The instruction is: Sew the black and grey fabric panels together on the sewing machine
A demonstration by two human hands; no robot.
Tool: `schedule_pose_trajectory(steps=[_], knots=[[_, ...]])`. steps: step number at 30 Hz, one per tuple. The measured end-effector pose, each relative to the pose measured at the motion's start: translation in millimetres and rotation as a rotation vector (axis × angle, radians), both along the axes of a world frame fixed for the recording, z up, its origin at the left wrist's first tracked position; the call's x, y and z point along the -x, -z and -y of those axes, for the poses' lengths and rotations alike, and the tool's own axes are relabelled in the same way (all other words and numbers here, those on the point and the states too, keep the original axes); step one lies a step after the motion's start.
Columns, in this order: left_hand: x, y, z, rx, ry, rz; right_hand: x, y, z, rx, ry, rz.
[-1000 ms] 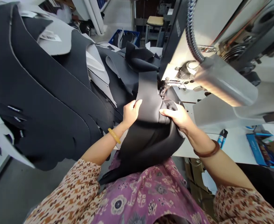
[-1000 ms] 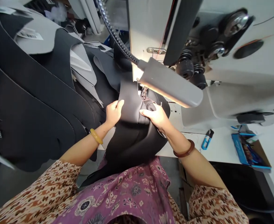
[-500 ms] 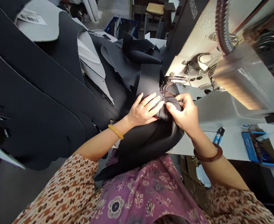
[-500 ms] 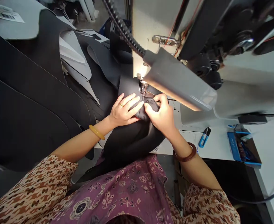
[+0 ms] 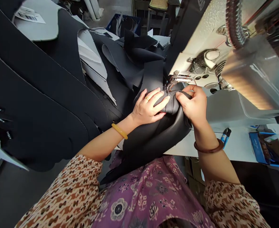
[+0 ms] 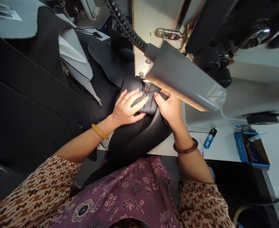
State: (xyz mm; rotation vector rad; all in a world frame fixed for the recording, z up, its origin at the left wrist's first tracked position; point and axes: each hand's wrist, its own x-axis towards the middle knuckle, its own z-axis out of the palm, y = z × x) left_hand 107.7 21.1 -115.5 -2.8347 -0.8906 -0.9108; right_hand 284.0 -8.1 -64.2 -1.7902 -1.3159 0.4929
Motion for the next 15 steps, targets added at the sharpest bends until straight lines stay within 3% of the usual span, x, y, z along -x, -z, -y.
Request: schedule_pose_trajectory(steps=[15], knots=[[0.9,-2.5,-4.4,0.039,0.020,0.037,-8.7,18.5,-6.6,-0.128,-0.103,0.071]])
